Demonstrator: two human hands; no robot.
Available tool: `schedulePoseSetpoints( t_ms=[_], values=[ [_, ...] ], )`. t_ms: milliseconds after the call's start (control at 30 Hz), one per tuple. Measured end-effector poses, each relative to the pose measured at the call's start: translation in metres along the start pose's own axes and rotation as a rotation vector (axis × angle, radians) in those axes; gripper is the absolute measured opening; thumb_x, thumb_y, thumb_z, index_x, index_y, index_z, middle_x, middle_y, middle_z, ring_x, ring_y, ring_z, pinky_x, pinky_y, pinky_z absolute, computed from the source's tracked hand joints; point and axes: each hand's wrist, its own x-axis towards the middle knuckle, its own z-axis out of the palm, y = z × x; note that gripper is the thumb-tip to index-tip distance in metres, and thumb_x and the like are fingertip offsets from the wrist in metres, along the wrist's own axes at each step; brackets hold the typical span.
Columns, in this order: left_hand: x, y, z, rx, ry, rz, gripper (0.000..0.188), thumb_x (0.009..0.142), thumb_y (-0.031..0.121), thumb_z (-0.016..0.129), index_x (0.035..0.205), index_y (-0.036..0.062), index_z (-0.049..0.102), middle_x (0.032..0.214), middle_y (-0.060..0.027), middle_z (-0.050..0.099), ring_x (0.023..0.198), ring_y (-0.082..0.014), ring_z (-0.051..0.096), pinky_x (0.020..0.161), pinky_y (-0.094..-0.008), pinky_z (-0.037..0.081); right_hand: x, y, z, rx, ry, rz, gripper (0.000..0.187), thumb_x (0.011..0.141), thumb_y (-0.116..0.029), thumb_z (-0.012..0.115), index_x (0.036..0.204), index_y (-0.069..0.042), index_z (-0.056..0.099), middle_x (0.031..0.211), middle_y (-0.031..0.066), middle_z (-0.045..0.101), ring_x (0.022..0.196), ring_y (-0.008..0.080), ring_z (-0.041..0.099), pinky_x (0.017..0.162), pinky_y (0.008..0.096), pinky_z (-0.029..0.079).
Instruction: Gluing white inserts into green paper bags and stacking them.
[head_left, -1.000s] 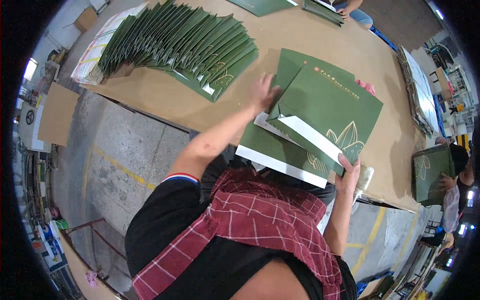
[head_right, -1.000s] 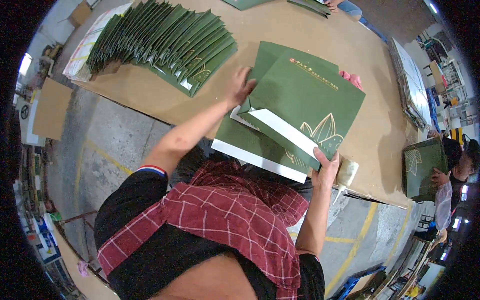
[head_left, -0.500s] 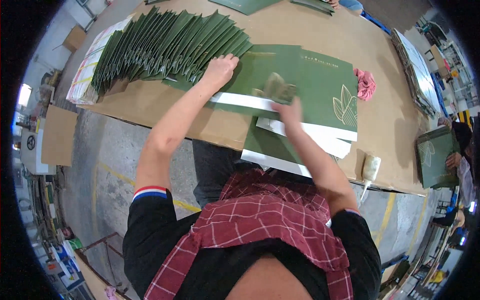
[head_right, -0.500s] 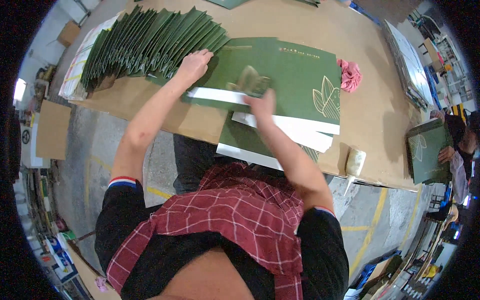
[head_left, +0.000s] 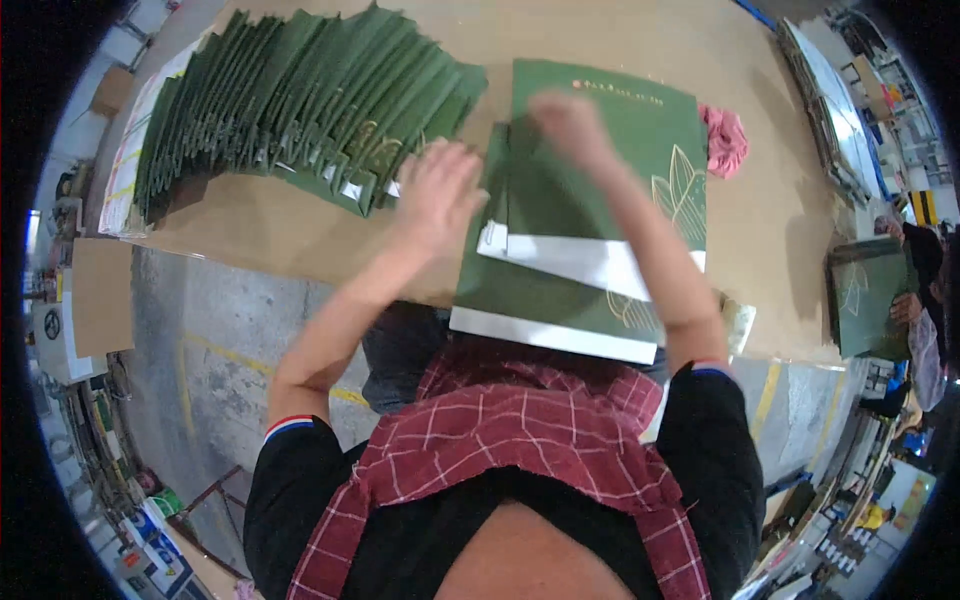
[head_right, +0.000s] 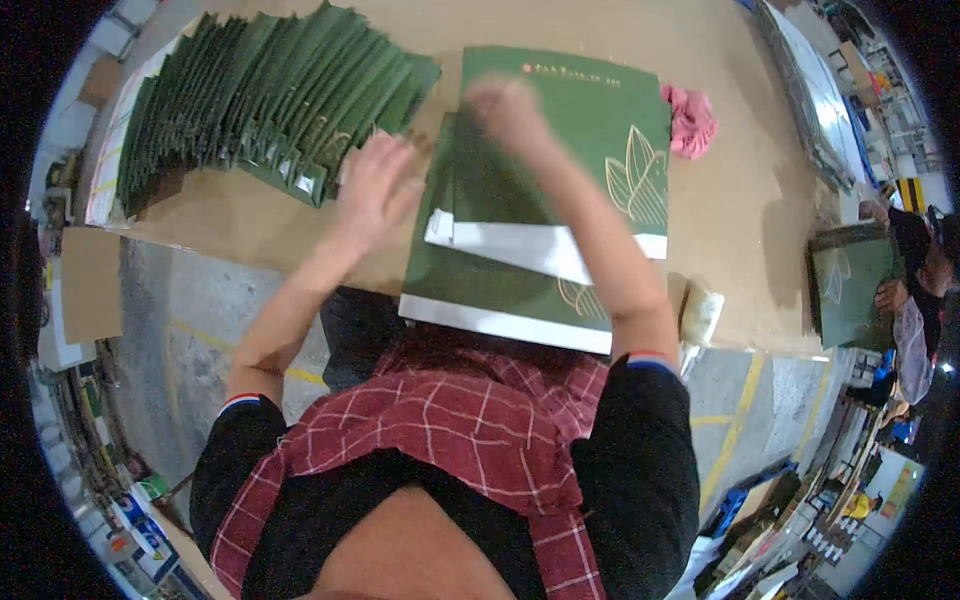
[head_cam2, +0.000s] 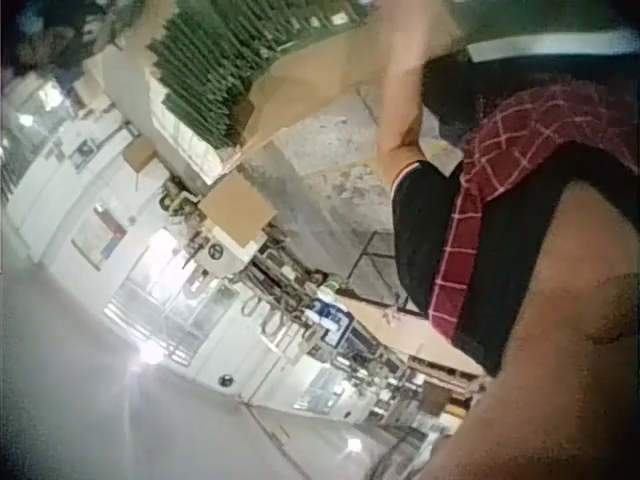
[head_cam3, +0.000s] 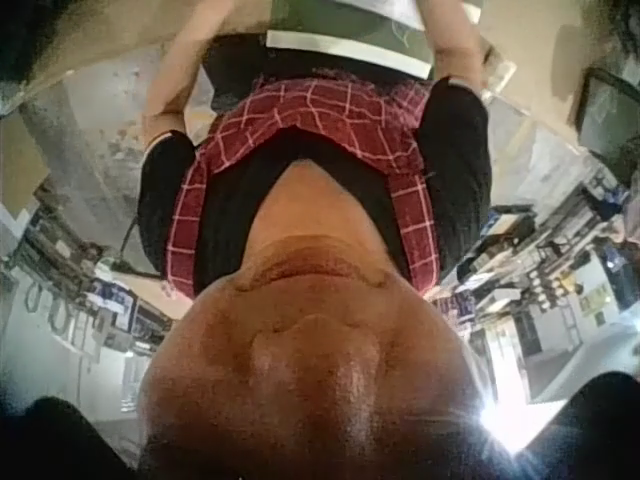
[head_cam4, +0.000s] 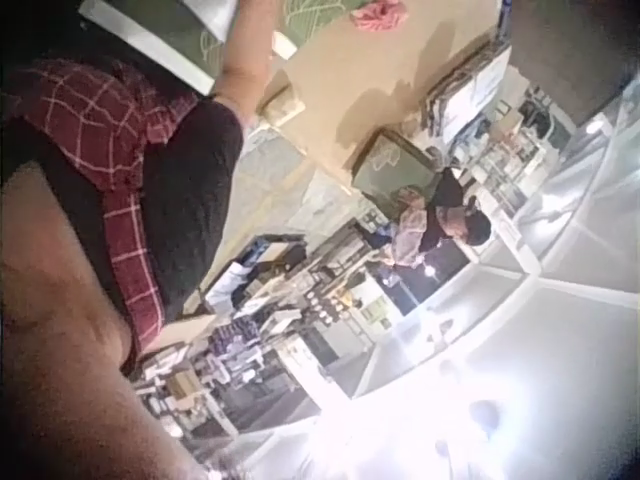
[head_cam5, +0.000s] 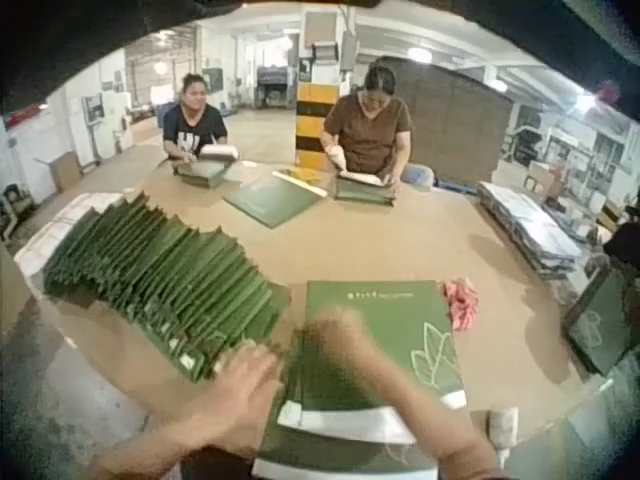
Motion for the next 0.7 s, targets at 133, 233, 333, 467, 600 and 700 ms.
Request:
schedulePoseSetpoints(
  t_ms=[133,233,333,467,600,700],
  values=[
    [-0.038,0.096,0.034,-0.087,-0.332,0.135,0.065,0.078,0.048,0.050,0.126,0.0057,0.036,0.133,-0.0171,0.030,0.125,-0.0327,0.025,0.095,-0.0565,0.020,0.067,0.079,-0.047,-0.708,0.150,0.064,0.041,0.083,-0.042,0.042,0.097,-0.008,0.060,0.093,0.0149,0.061,0.089,0.0313,0.057,0.078,0.0395,0.044],
    [-0.041,0.104,0.059,0.017,-0.294,-0.010,0.069,0.079,0.049,0.047,0.129,0.0052,0.030,0.134,-0.0180,0.027,0.125,-0.0327,0.024,0.093,-0.0597,0.019,0.081,0.096,-0.047,-0.657,-0.424,0.229,0.044,0.082,-0.045,0.044,0.098,-0.007,0.058,0.094,0.0168,0.060,0.093,0.0324,0.055,0.080,0.0405,0.043],
    [-0.048,0.090,0.066,0.009,-0.328,-0.026,0.069,0.079,0.048,0.048,0.129,0.0049,0.030,0.134,-0.0180,0.027,0.124,-0.0328,0.025,0.092,-0.0614,0.019,0.069,0.084,-0.047,-0.668,-0.268,0.131,0.043,0.081,-0.047,0.045,0.095,-0.009,0.058,0.094,0.0153,0.060,0.085,0.0330,0.058,0.074,0.0432,0.045],
    [-0.061,0.085,0.063,0.062,-0.352,0.022,0.069,0.079,0.047,0.049,0.130,0.0059,0.029,0.134,-0.0171,0.027,0.124,-0.0319,0.025,0.091,-0.0619,0.019,0.053,0.062,-0.067,-0.594,-0.321,0.158,0.044,0.082,-0.046,0.046,0.094,-0.005,0.057,0.090,0.0168,0.060,0.088,0.0334,0.056,0.077,0.0412,0.043],
    [-0.072,0.087,0.058,0.058,-0.344,0.031,0.070,0.078,0.047,0.050,0.131,0.0066,0.028,0.135,-0.0170,0.026,0.125,-0.0322,0.024,0.092,-0.0624,0.018,0.041,0.053,-0.088,-0.620,-0.242,0.139,0.042,0.085,-0.043,0.043,0.091,-0.004,0.056,0.089,0.0188,0.059,0.088,0.0352,0.055,0.076,0.0429,0.043],
    [-0.080,0.086,0.053,0.003,-0.355,0.038,0.070,0.078,0.048,0.049,0.130,0.0068,0.028,0.135,-0.0169,0.026,0.126,-0.0329,0.023,0.092,-0.0626,0.018,0.026,0.050,-0.093,-0.672,-0.225,0.047,0.040,0.086,-0.041,0.041,0.089,-0.004,0.056,0.088,0.0195,0.059,0.087,0.0360,0.055,0.075,0.0438,0.043]
  ],
)
